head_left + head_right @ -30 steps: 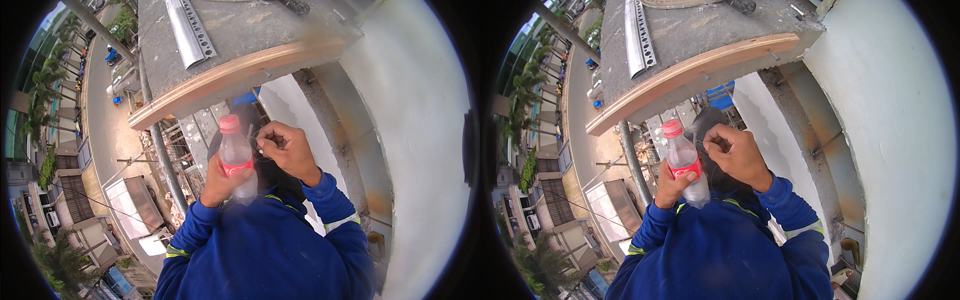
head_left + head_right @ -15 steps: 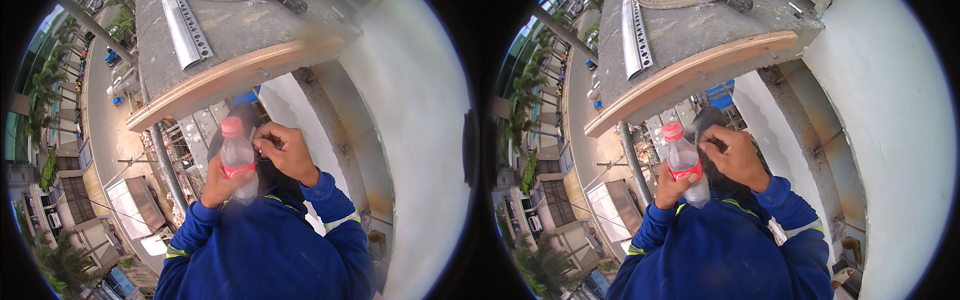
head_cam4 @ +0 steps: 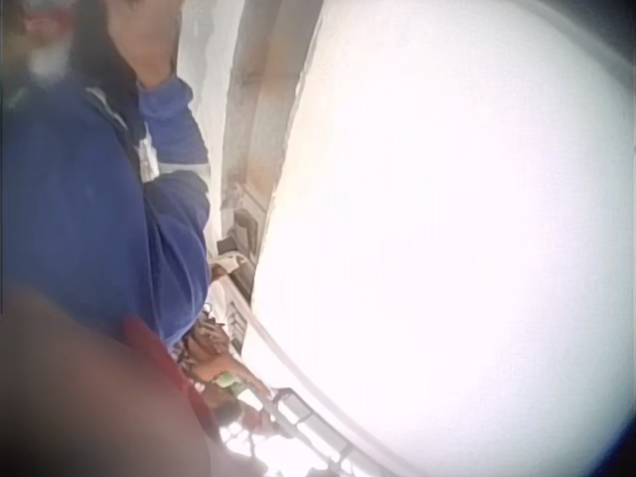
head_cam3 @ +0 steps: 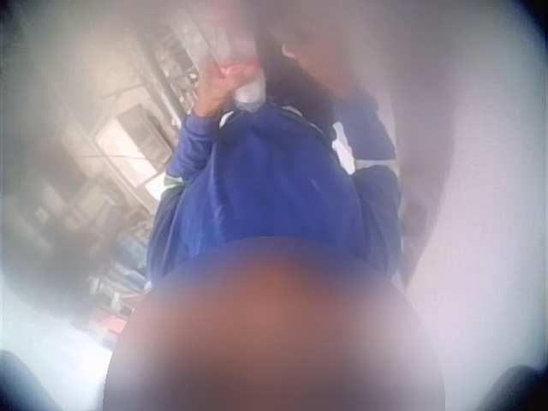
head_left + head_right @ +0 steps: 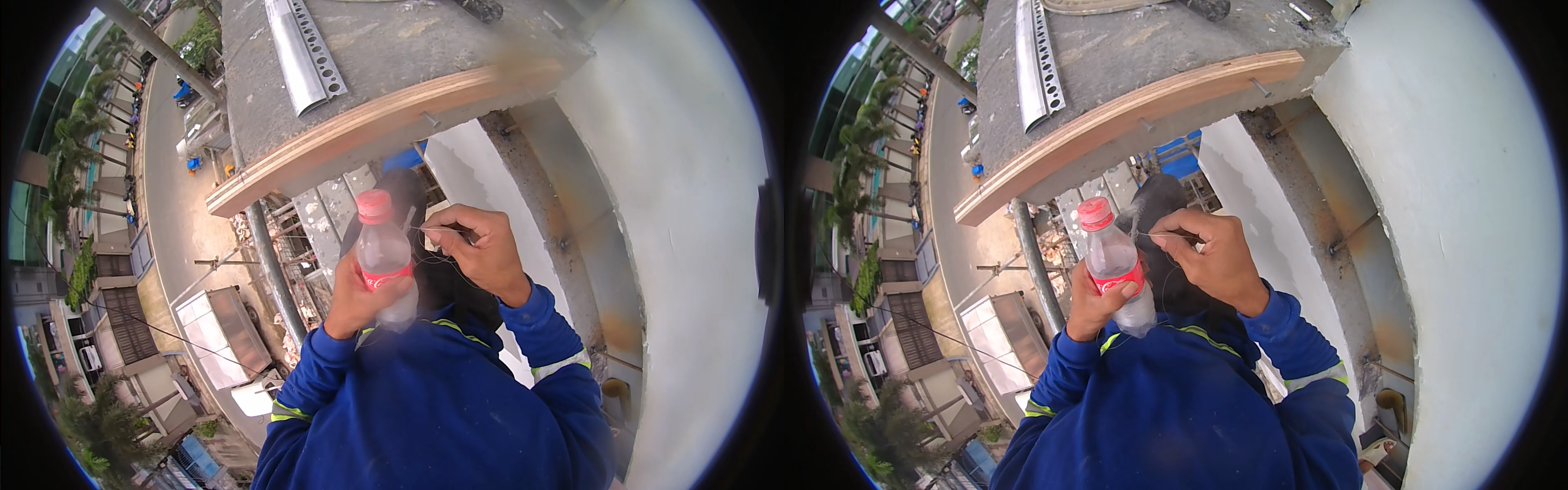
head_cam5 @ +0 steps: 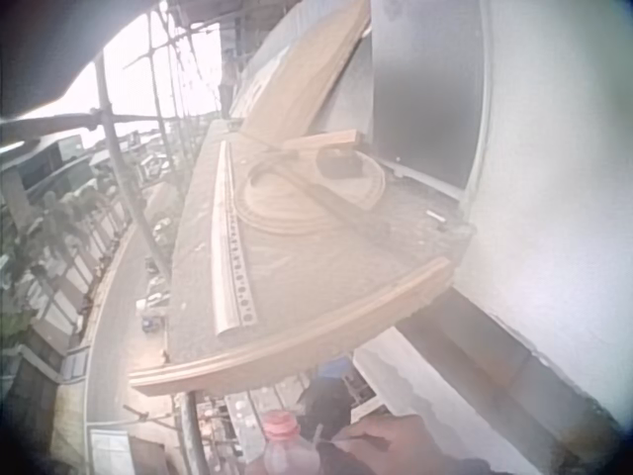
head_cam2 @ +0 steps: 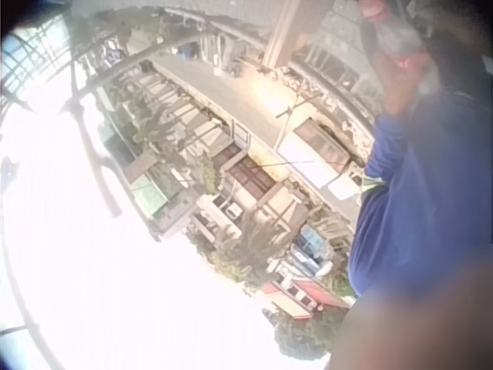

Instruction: The person ties a string around a plastic bottle while standing on scaffolding. They manipulate the string with both hands, secure it around the bottle, and then place the bottle on a nearby ledge.

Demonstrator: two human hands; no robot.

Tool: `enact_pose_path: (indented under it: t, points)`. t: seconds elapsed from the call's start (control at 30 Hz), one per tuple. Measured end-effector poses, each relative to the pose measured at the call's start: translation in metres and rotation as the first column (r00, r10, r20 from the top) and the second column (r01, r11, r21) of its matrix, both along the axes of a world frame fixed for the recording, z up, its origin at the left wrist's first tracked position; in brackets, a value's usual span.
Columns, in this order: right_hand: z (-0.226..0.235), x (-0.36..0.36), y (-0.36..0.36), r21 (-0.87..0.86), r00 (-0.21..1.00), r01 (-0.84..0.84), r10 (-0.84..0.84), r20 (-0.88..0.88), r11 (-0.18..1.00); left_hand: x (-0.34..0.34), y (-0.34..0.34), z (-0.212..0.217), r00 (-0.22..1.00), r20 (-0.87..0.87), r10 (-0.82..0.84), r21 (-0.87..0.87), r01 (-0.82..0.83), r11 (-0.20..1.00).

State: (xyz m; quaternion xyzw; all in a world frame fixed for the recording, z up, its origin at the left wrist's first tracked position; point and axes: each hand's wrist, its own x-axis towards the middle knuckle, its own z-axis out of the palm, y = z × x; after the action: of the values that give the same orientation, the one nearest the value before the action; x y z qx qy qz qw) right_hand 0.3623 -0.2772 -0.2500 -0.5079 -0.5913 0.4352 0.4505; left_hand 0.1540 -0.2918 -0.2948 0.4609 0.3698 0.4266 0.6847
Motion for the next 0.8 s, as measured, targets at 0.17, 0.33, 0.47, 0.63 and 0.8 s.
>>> enact_pose_path:
  t: [0.17,0.33,0.47,0.63,0.8]
  points:
    - [0.0,0.001,-0.003,0.051,0.998,0.053,-0.05,-0.045,0.997,0.001,0.0,0.002,0.999,-0.042,-0.006,-0.007,0.006,1.0]
    - [0.001,0.004,-0.005,0.097,0.996,0.016,-0.024,0.081,0.995,0.002,0.003,0.004,0.995,-0.094,-0.021,0.028,0.024,0.999]
    - [-0.006,-0.003,-0.003,0.166,1.0,0.001,-0.004,0.021,0.986,0.006,0.001,0.005,0.993,-0.105,-0.055,0.047,0.06,0.997]
    - [-0.01,0.004,-0.005,0.006,0.995,0.023,-0.022,-0.096,1.0,0.007,0.0,0.003,0.995,-0.085,-0.044,0.024,0.046,0.999]
    - [-0.016,-0.001,-0.004,-0.012,0.993,-0.042,0.04,-0.112,0.999,0.008,0.0,0.004,0.995,-0.087,-0.055,0.035,0.058,0.998]
